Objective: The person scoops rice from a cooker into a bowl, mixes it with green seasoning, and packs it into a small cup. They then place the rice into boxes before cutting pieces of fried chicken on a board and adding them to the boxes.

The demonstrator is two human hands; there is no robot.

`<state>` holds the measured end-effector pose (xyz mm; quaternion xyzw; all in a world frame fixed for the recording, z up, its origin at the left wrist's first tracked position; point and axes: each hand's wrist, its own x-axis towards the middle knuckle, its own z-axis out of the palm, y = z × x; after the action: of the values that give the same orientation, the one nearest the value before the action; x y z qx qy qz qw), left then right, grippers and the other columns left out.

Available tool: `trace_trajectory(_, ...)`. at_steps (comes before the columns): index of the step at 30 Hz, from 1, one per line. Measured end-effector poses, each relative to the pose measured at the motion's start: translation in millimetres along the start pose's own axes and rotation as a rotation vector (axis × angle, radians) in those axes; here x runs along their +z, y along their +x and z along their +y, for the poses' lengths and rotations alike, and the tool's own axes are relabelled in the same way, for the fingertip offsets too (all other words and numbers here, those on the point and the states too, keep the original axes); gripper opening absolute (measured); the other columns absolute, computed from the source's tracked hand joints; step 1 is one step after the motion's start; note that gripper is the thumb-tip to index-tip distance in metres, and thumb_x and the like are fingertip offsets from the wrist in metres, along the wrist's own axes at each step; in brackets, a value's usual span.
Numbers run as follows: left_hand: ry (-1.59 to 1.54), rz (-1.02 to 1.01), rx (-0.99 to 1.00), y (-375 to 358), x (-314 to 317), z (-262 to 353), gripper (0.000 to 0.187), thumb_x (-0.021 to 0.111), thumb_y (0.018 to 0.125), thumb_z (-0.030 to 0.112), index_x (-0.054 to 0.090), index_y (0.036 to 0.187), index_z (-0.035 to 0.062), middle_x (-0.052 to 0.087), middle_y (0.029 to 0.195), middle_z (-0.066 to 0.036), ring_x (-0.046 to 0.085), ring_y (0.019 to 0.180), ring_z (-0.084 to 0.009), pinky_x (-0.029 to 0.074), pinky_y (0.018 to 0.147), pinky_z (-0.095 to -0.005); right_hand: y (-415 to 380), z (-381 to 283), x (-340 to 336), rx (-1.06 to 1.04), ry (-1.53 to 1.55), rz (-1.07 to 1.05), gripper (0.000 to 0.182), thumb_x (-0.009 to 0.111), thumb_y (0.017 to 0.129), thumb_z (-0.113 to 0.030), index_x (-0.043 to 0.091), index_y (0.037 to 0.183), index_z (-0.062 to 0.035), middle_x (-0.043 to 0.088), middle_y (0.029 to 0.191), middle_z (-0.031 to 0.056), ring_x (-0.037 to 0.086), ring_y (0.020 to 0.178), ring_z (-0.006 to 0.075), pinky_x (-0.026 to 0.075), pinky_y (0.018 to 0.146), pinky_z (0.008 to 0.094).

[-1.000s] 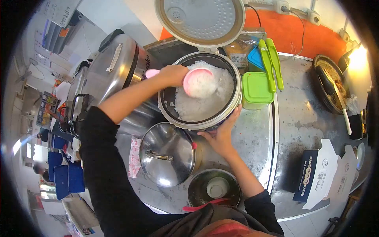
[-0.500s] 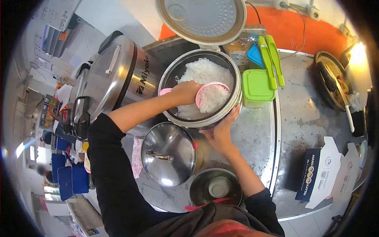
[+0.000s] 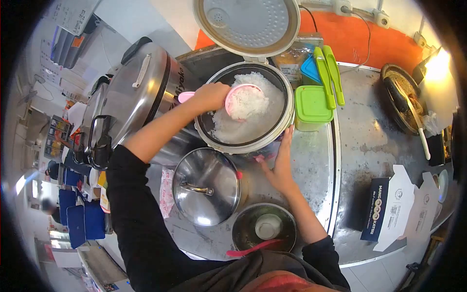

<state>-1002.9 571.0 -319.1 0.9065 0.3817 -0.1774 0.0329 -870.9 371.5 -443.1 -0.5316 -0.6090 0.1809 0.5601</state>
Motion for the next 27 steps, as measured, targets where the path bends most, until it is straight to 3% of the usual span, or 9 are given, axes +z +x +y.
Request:
trace_trajectory(1, 0.050, 0.219, 0.014, -5, 7, 6, 0.035, 0.052, 0.072, 0.024, 0.050, 0.107, 0.0192, 0.059, 0.074, -0.015, 0.058, 0.067, -0.0316, 0.046, 0.059, -0.0414, 0, -1, -1, 0.015, 0.035, 0.027, 0.093, 0.066, 0.062, -0.009, 0.000, 0.127, 0.0051, -0.001, 0.130, 0.0301, 0.002, 0.123, 0.0411, 0.009, 0.099, 0.0427)
trace_trajectory(4, 0.146, 0.332, -0.019, 5, 40, 24, 0.036, 0.046, 0.075, 0.016, 0.046, 0.111, 0.0137, 0.059, 0.071, -0.014, 0.059, 0.064, -0.0295, 0.047, 0.053, -0.0397, 1, -4, 0, 0.013, 0.064, 0.103, 0.089, 0.066, 0.062, -0.007, 0.007, 0.128, 0.0028, 0.005, 0.131, 0.0274, 0.008, 0.123, 0.0385, 0.013, 0.099, 0.0400)
trace_trajectory(6, 0.135, 0.291, -0.025, 9, 46, 18, 0.042, 0.047, 0.074, 0.017, 0.039, 0.116, 0.0208, 0.057, 0.065, -0.015, 0.058, 0.065, -0.0314, 0.046, 0.054, -0.0407, 0, -4, -1, 0.003, 0.055, 0.138, 0.087, 0.066, 0.062, -0.006, 0.010, 0.128, 0.0015, 0.009, 0.132, 0.0263, 0.011, 0.123, 0.0375, 0.016, 0.099, 0.0388)
trace_trajectory(9, 0.111, 0.269, 0.036, 2, 45, 22, 0.038, 0.046, 0.075, 0.017, 0.044, 0.113, 0.0137, 0.058, 0.070, -0.015, 0.059, 0.065, -0.0301, 0.047, 0.054, -0.0398, -1, -3, 0, 0.005, 0.041, 0.191, 0.083, 0.067, 0.060, -0.006, 0.019, 0.127, 0.0007, 0.018, 0.130, 0.0260, 0.020, 0.121, 0.0357, 0.024, 0.096, 0.0368)
trace_trajectory(11, -0.013, 0.211, 0.026, 4, 38, 24, 0.031, 0.054, 0.069, 0.023, 0.054, 0.098, 0.0129, 0.058, 0.071, -0.018, 0.058, 0.067, -0.0334, 0.046, 0.060, -0.0414, 3, 1, 2, 0.010, 0.010, 0.250, 0.080, 0.069, 0.058, -0.006, 0.025, 0.125, 0.0017, 0.024, 0.127, 0.0262, 0.025, 0.119, 0.0342, 0.029, 0.093, 0.0350)
trace_trajectory(18, -0.071, 0.076, 0.053, -1, 46, 18, 0.024, 0.057, 0.065, 0.024, 0.059, 0.082, 0.0071, 0.058, 0.075, -0.021, 0.057, 0.071, -0.0346, 0.046, 0.063, -0.0414, 1, 3, 6, -0.009, -0.016, 0.285, 0.079, 0.068, 0.058, -0.005, 0.026, 0.124, 0.0020, 0.025, 0.126, 0.0260, 0.025, 0.119, 0.0333, 0.029, 0.093, 0.0346)
trace_trajectory(23, -0.139, 0.027, -0.064, -14, 35, 5, 0.034, 0.064, 0.059, 0.032, 0.061, 0.081, 0.0060, 0.058, 0.081, -0.019, 0.056, 0.076, -0.0343, 0.045, 0.066, -0.0410, -1, -7, -25, 0.030, 0.059, 0.063, 0.069, 0.064, 0.064, -0.006, 0.029, 0.124, -0.0005, 0.019, 0.131, 0.0229, 0.021, 0.122, 0.0325, 0.023, 0.097, 0.0359)
trace_trajectory(26, -0.333, 0.032, 0.038, -29, 34, -24, 0.044, 0.070, 0.055, 0.025, 0.059, 0.093, 0.0061, 0.060, 0.083, -0.014, 0.058, 0.076, -0.0272, 0.044, 0.068, -0.0338, -28, -21, -57, 0.109, -0.069, -0.011, 0.065, 0.063, 0.065, -0.008, 0.032, 0.123, -0.0052, 0.022, 0.131, 0.0179, 0.023, 0.121, 0.0310, 0.021, 0.097, 0.0368)
trace_trajectory(27, -0.768, 0.018, -0.125, -45, 34, -22, 0.051, 0.071, 0.058, 0.018, 0.052, 0.105, 0.0074, 0.061, 0.088, -0.008, 0.057, 0.076, -0.0200, 0.044, 0.065, -0.0289, -41, -27, -65, 0.101, -0.097, 0.027, 0.053, 0.063, 0.065, -0.008, 0.042, 0.114, -0.0066, 0.034, 0.124, 0.0161, 0.033, 0.115, 0.0314, 0.025, 0.095, 0.0378)
